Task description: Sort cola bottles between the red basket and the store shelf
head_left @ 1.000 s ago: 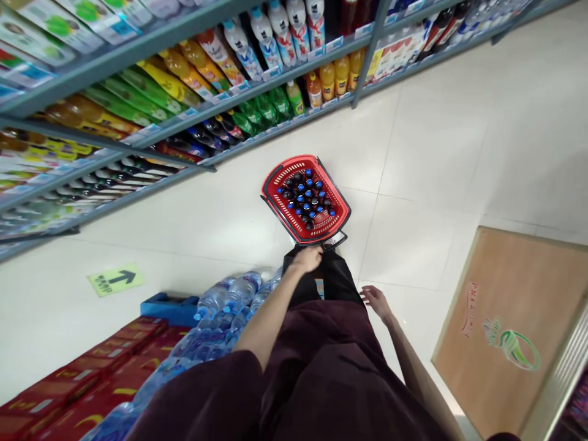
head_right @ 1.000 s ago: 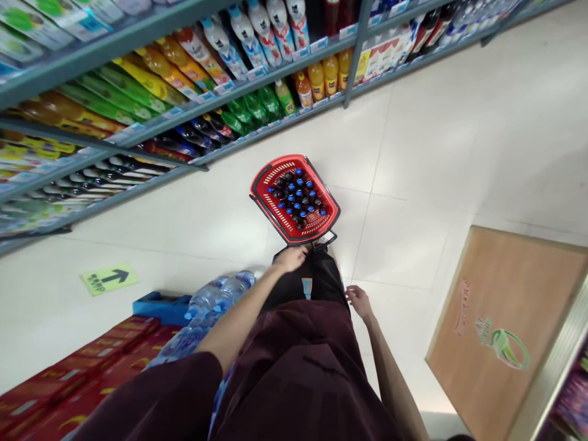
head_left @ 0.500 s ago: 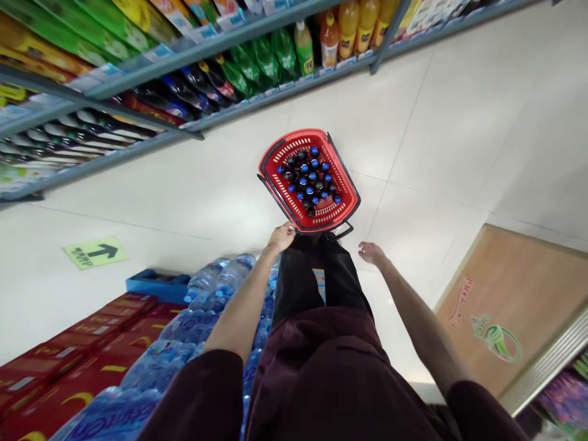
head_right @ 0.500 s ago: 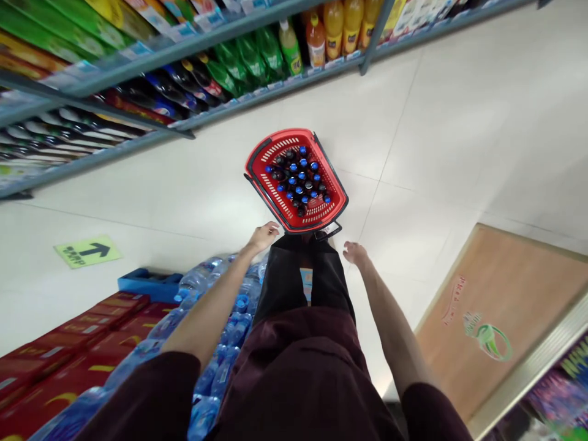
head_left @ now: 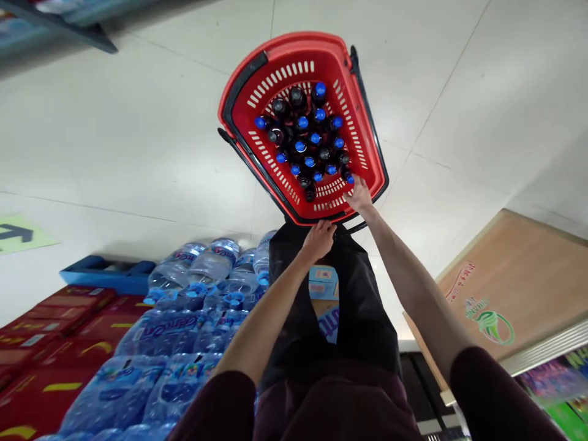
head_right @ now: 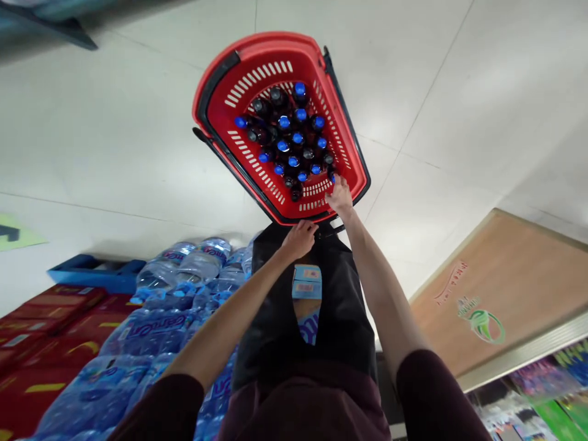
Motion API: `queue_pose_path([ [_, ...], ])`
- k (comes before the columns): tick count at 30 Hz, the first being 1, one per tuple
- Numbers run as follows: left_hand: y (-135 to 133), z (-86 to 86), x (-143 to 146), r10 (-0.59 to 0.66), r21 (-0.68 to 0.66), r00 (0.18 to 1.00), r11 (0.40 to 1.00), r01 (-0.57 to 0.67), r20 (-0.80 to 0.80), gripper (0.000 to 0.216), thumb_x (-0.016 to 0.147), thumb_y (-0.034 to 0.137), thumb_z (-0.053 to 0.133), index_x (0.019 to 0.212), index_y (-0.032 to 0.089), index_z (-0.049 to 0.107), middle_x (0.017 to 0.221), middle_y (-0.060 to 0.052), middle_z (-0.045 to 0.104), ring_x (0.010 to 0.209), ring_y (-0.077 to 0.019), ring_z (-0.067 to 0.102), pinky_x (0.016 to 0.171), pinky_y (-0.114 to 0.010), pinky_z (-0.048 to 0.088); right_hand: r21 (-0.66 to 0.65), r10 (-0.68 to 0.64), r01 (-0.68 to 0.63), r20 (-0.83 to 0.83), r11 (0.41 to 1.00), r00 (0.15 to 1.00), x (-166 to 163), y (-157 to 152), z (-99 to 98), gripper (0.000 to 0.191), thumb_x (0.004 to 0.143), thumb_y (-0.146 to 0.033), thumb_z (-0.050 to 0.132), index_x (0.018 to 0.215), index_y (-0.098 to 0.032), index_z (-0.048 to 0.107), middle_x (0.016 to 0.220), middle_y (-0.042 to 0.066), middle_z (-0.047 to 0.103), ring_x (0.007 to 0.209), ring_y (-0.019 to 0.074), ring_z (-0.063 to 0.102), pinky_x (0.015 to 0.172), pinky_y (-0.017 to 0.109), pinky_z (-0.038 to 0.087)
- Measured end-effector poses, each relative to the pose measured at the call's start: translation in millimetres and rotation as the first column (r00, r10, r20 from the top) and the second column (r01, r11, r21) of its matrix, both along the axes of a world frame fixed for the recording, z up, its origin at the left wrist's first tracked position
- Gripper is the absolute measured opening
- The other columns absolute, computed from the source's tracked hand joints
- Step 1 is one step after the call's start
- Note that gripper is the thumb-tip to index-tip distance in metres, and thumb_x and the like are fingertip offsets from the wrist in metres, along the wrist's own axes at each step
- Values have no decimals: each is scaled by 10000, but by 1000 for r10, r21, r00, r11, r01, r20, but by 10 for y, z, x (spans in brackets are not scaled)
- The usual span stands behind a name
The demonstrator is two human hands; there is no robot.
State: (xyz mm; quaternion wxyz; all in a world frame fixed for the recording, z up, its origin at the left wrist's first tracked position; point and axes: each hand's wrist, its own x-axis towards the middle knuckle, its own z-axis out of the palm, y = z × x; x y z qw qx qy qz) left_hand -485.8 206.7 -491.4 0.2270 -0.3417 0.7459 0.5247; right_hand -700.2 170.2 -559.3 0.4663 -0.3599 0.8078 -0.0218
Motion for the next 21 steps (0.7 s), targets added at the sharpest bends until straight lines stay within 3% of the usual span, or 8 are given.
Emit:
queue_pose_path([
  [4, -422, -558, 522, -40, -46, 999, 998, 39, -21, 378, 1014, 216, 401, 1220, 65, 680, 1271, -266, 611, 1331, -415, 465, 1159, -592, 335, 77, 135, -130, -59, 988, 989, 63, 173, -330, 785, 872, -232, 632, 1580, -107, 316, 1676, 218, 289, 1493, 370, 439, 1277, 598, 370],
  [8, -631, -893, 819, -112, -47, 985, 993, 107, -130, 315, 1020, 347, 476, 1023, 154, 725, 1155, -179, 677, 1277, -356, 535, 1198, -516, 307, 59, 210, -206, -74, 977, 975, 43, 215, -492, 866, 870, -217, 650, 1619, -90, 235, 1713, 242, 187, 1488, 396, 441, 1243, 620, 411],
  [11, -652, -1012, 650, -211, -90, 971, 975, 202, -112, 353, 1044, 342, 436, 1011, 143, 726, 1166, -182, 698, 1246, -351, 578, 1183, -517, 314, 122, 275, -261, -121, 958, 954, 33, 81, -532, 836, 906, -204, 614, 1637, -92, 224, 1649, 269, 318, 1388, 392, 547, 1166, 597, 492],
  [14, -643, -1141, 303, -276, -87, 960, 959, 271, -52, 364, 1041, 344, 463, 956, 117, 735, 1067, -198, 729, 1108, -358, 666, 1078, -497, 413, 212, 356, -321, -156, 923, 921, 8, -100, -559, 679, 932, -176, 579, 1578, -105, 384, 1460, 270, 525, 1231, 378, 650, 1088, 566, 535],
  [17, -639, -1292, 64, -303, -78, 952, 951, 299, -48, 313, 1017, 336, 528, 942, 126, 748, 1009, -187, 746, 1018, -358, 707, 1011, -475, 458, 186, 398, -369, -152, 911, 905, -42, -215, -643, 499, 888, -162, 642, 1382, -117, 590, 1357, 243, 582, 1120, 352, 685, 1036, 513, 556],
  [21, -680, -1463, 79, -293, -94, 955, 953, 289, -34, 227, 984, 226, 566, 1113, 174, 745, 1171, -164, 738, 1129, -349, 694, 1088, -464, 429, 119, 427, -414, -124, 902, 896, -99, -257, -819, 387, 727, -93, 751, 1106, -135, 685, 1254, 189, 622, 991, 293, 689, 964, 431, 576],
])
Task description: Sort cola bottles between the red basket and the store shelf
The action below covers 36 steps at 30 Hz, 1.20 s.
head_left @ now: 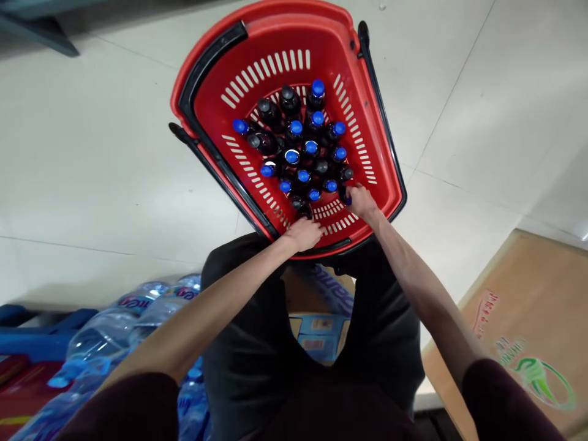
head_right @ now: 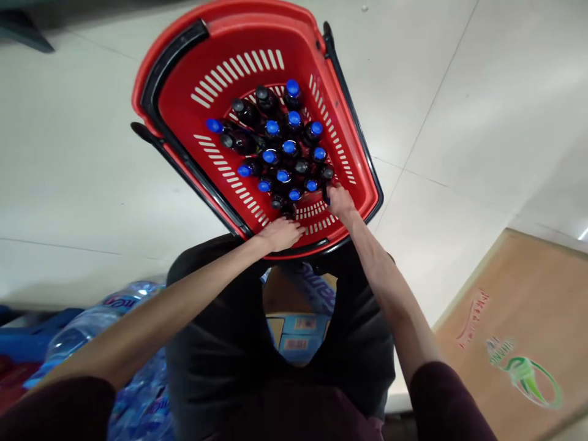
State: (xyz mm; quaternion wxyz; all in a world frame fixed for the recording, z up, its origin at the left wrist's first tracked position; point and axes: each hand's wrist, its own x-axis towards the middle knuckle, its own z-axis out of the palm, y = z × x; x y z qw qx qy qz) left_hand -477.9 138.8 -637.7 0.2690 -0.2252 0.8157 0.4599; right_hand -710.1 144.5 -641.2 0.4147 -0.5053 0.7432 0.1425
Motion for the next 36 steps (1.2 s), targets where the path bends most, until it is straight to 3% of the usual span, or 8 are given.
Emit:
queue_pose_path([
  [5, -311, -148, 67, -7, 19, 999, 1000, 6, 41, 244, 969, 313, 624, 1171, 237, 739, 1122, -122, 749, 974, -335, 733, 912, -416, 543, -157, -28, 30, 13, 987, 1000, -30, -18, -80, 333, 709, -223, 757, 1021, -137, 675, 1150, 134, 628, 924, 221, 635, 889, 357, 549],
  [9, -612, -168, -72, -8, -68, 1000, 998, 7, -11, 315, 1006, 364, 588, 1273, 223, 679, 1128, -106, 726, 996, -313, 723, 888, -367, 544, -328, -62, 61, 8, 943, 998, -72, -24, 148, 266, 665, -285, 734, 879, -144, 663, 925, 58, 639, 778, 147, 534, 773, 296, 468],
  [16, -693, 31, -13, 255, -52, 876, 952, -301, -409, 791, 898, 314, 767, 1577, 169, 389, 1433, -136, 593, 1288, -307, 617, 1097, -376, 485, -492, -308, 343, 153, 800, 939, -149, 87, 1383, 107, 551, -221, 616, 588, -166, 532, 561, -24, 452, 564, 74, 372, 535, 234, 267],
  [20, -593, 336, -85, 374, 181, 744, 926, -331, -553, 1085, 675, 335, 948, 1587, 182, 379, 1604, -181, 445, 1452, -332, 493, 1224, -419, 401, -333, -455, 638, 485, 694, 747, -168, 116, 2138, 136, 478, -215, 561, 553, -184, 452, 501, -48, 361, 476, 45, 304, 444, 202, 178],
  [24, -523, 645, -233, 467, 318, 568, 883, -346, -678, 814, 695, 292, 907, 1415, 189, 540, 1382, -121, 662, 1232, -286, 666, 1076, -395, 526, -210, -439, 761, 711, 613, 550, -229, 56, 2508, 174, 479, -180, 605, 625, -185, 510, 529, -69, 358, 448, 17, 253, 420, 181, 126],
  [28, -487, 892, -167, 530, 289, 482, 824, -487, -698, 562, 727, 272, 837, 1236, 198, 609, 1081, -48, 750, 946, -236, 730, 837, -336, 581, -424, -262, 795, 785, 434, 562, -229, -6, 2444, 292, 568, -190, 758, 846, -194, 668, 667, -40, 501, 527, 36, 372, 453, 176, 243],
  [32, -431, 1135, -52, 563, 277, 466, 790, -548, -683, 546, 720, 294, 832, 1209, 216, 601, 994, -19, 754, 856, -221, 734, 761, -323, 581, -463, -135, 869, 863, 177, 487, 7, -58, 2104, 478, 686, -546, 827, 1004, -226, 669, 1000, 47, 670, 836, 133, 635, 720, 277, 561],
  [36, -299, 1380, -90, 622, 310, 454, 747, -588, -638, 581, 738, 334, 829, 1249, 224, 577, 1048, -37, 758, 903, -239, 740, 823, -358, 602, -311, -120, 916, 930, 254, 349, 425, -52, 1793, 908, 779, -980, 363, 1190, -219, 641, 1179, 130, 697, 1080, 249, 703, 887, 406, 619],
])
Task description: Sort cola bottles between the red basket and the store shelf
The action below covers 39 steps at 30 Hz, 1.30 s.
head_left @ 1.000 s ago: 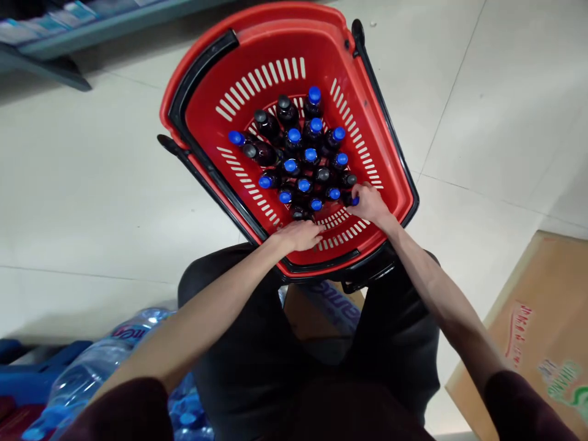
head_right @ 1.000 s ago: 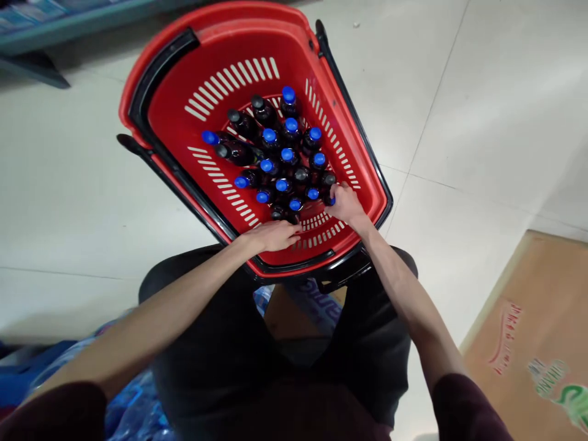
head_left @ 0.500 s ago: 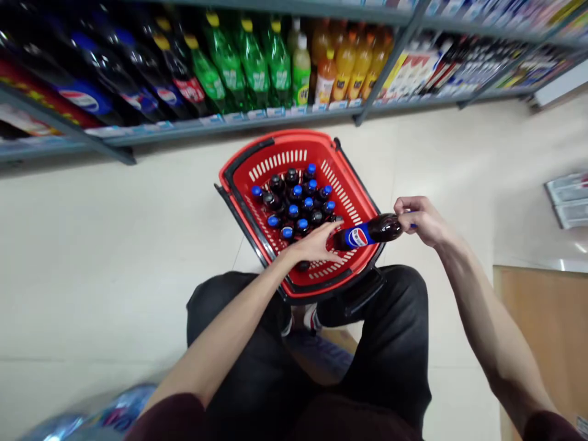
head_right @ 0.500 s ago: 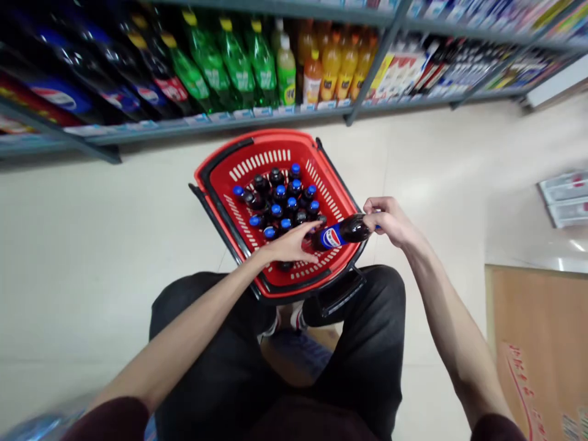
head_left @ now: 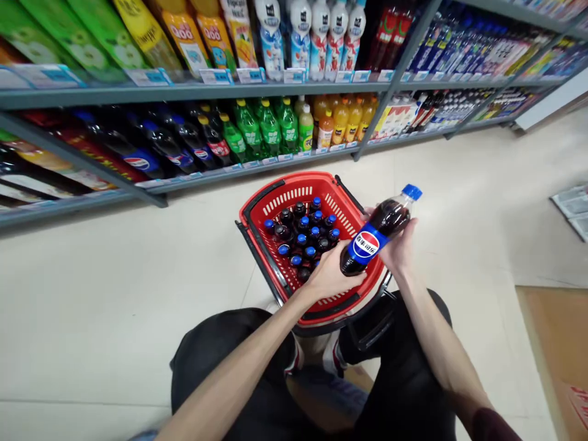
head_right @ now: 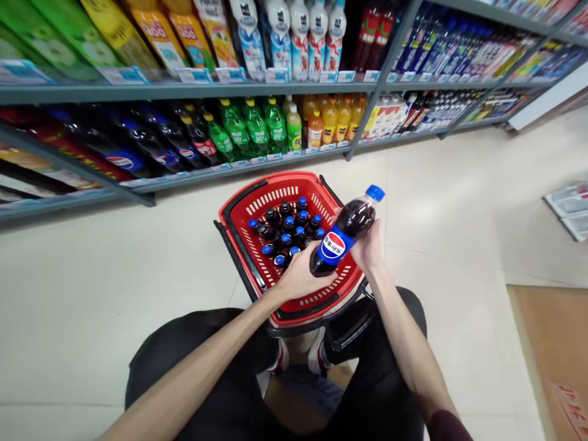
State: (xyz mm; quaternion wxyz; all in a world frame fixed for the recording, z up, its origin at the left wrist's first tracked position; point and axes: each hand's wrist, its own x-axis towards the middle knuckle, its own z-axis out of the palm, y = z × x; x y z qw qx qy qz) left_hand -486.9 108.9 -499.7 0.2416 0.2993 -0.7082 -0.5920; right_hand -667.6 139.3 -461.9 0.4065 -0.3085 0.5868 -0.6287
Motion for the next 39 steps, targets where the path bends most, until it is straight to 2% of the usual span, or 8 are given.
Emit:
queue_pose_path([
  [3, 84, 111, -81, 13, 55, 1000, 998, -12, -14, 717, 743, 389, 845, 1355, 222, 510, 1206, -79, 731, 1042, -277, 730, 894, -393, 603, 90, 122, -117, -54, 989, 991, 223, 71, -136, 1115, 747, -1034, 106, 1284, -202, 620, 1103, 148, 723, 1138, 276, 706, 878, 405, 629],
  [6, 103, 133, -126, -47, 89, 999, 995, 48, -14, 836, 780, 462, 835, 1460, 211, 418, 1298, -114, 691, 1125, -309, 711, 919, -417, 597, 136, 173, -165, -51, 977, 984, 262, 125, -204, 1139, 747, -1032, 66, 1285, -201, 628, 1000, 133, 738, 1101, 263, 724, 863, 378, 636],
  [10, 68, 119, -141, -181, 101, 983, 979, 177, 25, 897, 867, 525, 774, 1573, 208, 321, 1383, -142, 652, 1228, -338, 666, 1036, -468, 556, 179, 140, -140, 16, 974, 990, 166, 110, -239, 1097, 815, -973, 20, 1222, -182, 663, 913, 119, 731, 996, 235, 739, 844, 367, 638],
  [16, 16, 169, -174, -217, 151, 975, 966, 209, 40, 794, 1005, 618, 557, 1613, 165, 322, 1505, -171, 576, 1456, -365, 489, 1207, -501, 413, 106, 111, -138, 223, 985, 968, 101, 44, -240, 1061, 808, -992, 91, 999, -180, 747, 767, 121, 705, 949, 240, 726, 831, 380, 618],
  [23, -18, 146, -178, -214, 165, 975, 965, 202, 55, 722, 1057, 631, 423, 1600, 157, 377, 1519, -145, 572, 1371, -320, 567, 1235, -453, 361, 39, 151, -172, 323, 984, 934, 92, 44, -264, 899, 859, -943, 267, 936, -189, 751, 765, 106, 720, 980, 230, 728, 875, 383, 614],
  [29, -7, 146, -180, -160, 117, 980, 982, 146, 116, 709, 1054, 619, 429, 1579, 142, 396, 1332, -130, 694, 1203, -315, 670, 1105, -443, 486, 47, 102, -127, 359, 991, 928, 134, -8, -267, 855, 863, -932, 320, 974, -193, 736, 823, 99, 742, 1040, 229, 734, 932, 396, 624],
  [35, 43, 94, -176, 42, -150, 947, 989, 6, 317, 768, 927, 611, 660, 1492, 135, 448, 1274, -176, 717, 1129, -385, 717, 922, -455, 578, -14, 114, -119, 425, 993, 898, 146, -37, -299, 801, 863, -897, 425, 990, -165, 725, 868, 91, 756, 1081, 232, 738, 962, 391, 636],
  [39, 60, 59, -178, 89, -242, 891, 970, 24, 446, 864, 856, 603, 738, 1501, 120, 427, 1167, -184, 755, 1007, -429, 755, 823, -493, 607, -64, 96, -74, 482, 995, 871, 161, -27, -323, 731, 873, -855, 489, 997, -172, 720, 874, 80, 757, 1055, 223, 744, 941, 380, 644],
])
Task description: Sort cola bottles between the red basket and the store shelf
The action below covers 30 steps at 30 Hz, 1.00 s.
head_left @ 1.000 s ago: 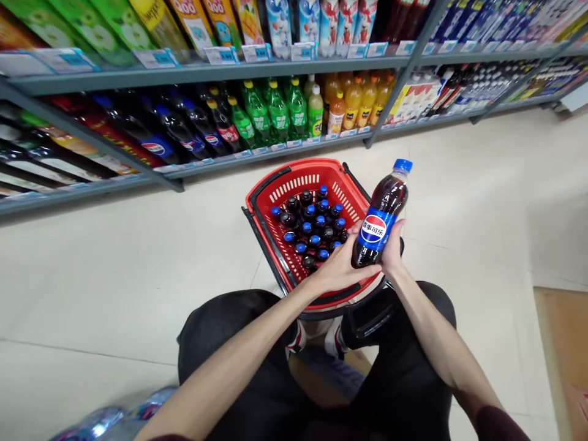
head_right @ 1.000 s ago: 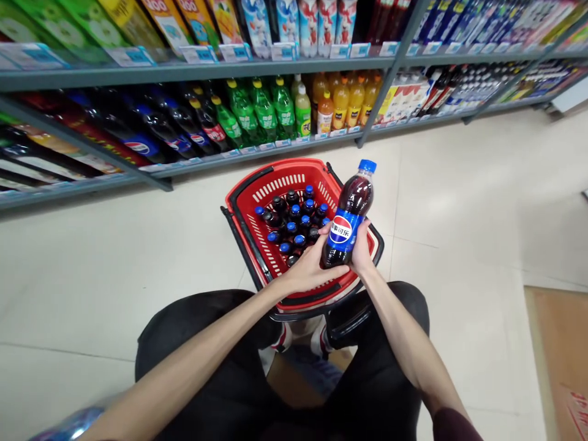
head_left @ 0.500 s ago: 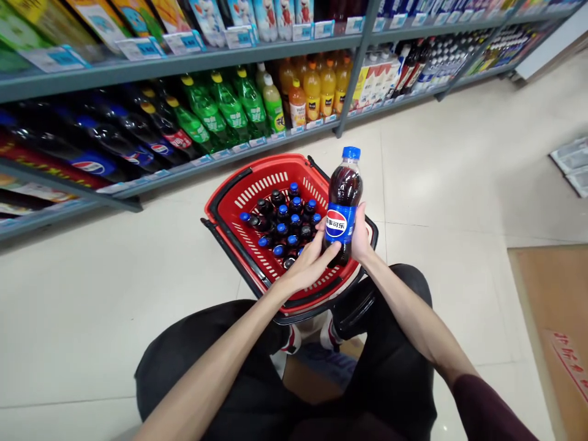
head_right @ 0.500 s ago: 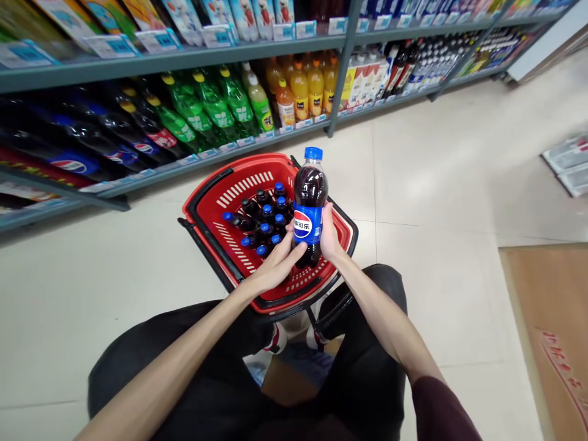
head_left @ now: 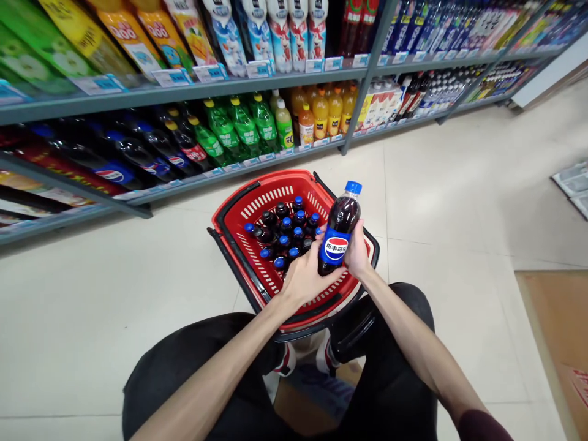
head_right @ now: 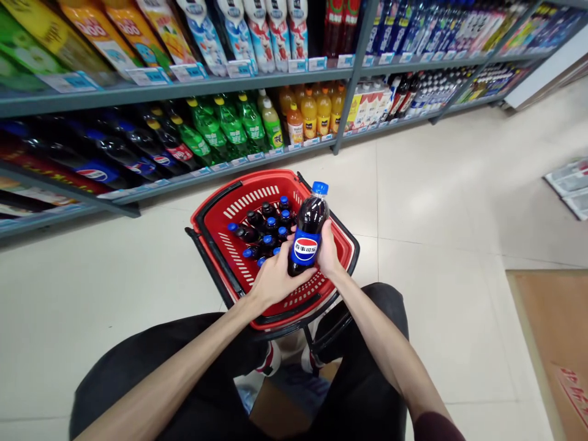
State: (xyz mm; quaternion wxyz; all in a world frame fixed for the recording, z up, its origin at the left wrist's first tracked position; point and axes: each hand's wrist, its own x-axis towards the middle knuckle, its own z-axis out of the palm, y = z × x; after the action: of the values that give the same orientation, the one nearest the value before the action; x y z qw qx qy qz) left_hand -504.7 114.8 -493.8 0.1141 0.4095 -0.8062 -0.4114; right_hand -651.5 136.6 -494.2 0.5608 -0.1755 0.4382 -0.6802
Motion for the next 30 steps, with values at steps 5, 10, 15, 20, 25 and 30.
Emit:
queue_pose_path([
  [5, 7, -8, 28, -105, -12, 988, 995, 104, -112, 999, 858, 560, 760, 1634, 178, 261, 1406, -165, 665, 1192, -369, 712, 965, -463, 600, 23, -88, 86, 71, 996, 994, -67, 3, 85, 748, 885, -860, 453, 992, -166, 711, 861, 82, 746, 963, 213, 747, 863, 358, 650],
  [10, -30, -47, 32, -274, -97, 951, 960, 262, -143, 1151, 791, 569, 849, 1676, 242, 190, 1609, -164, 466, 1428, -370, 532, 1130, -493, 514, -1, -127, 128, 78, 992, 989, -217, 3, 157, 781, 931, -845, 336, 1091, -174, 703, 842, 82, 734, 908, 193, 741, 822, 344, 641],
  [15, -79, -111, 16, -395, -257, 916, 894, 366, -71, 1244, 801, 642, 832, 1697, 278, 50, 1360, -143, 597, 1187, -341, 664, 995, -488, 582, 25, -185, 183, 127, 983, 974, -257, -11, 226, 770, 972, -795, 264, 1147, -174, 686, 852, 83, 743, 968, 196, 746, 877, 368, 642],
  [20, -106, -210, 40, -436, -508, 900, 777, 371, -11, 1120, 955, 648, 649, 1688, 218, -81, 1262, -129, 628, 1148, -314, 679, 979, -414, 566, 79, -150, 138, 186, 987, 971, -263, -38, 242, 781, 984, -776, 243, 1189, -163, 681, 971, 105, 775, 1032, 216, 752, 926, 405, 646],
  [25, -102, -240, 58, -437, -530, 882, 712, 460, 178, 833, 1010, 508, 621, 1681, 239, 206, 1235, -133, 643, 1080, -308, 703, 946, -397, 550, 60, -112, 104, 147, 993, 983, -291, -36, 249, 776, 959, -804, 300, 1282, -198, 660, 1183, 121, 758, 1152, 234, 727, 985, 439, 630],
  [30, -89, -213, 57, -449, -497, 876, 728, 472, 174, 804, 1024, 466, 597, 1677, 218, 199, 1273, -143, 645, 1075, -313, 711, 972, -402, 541, 13, -37, 36, 118, 999, 992, -308, -4, 264, 799, 915, -860, 334, 1438, -303, 567, 1325, 97, 709, 1241, 241, 688, 1002, 477, 613],
])
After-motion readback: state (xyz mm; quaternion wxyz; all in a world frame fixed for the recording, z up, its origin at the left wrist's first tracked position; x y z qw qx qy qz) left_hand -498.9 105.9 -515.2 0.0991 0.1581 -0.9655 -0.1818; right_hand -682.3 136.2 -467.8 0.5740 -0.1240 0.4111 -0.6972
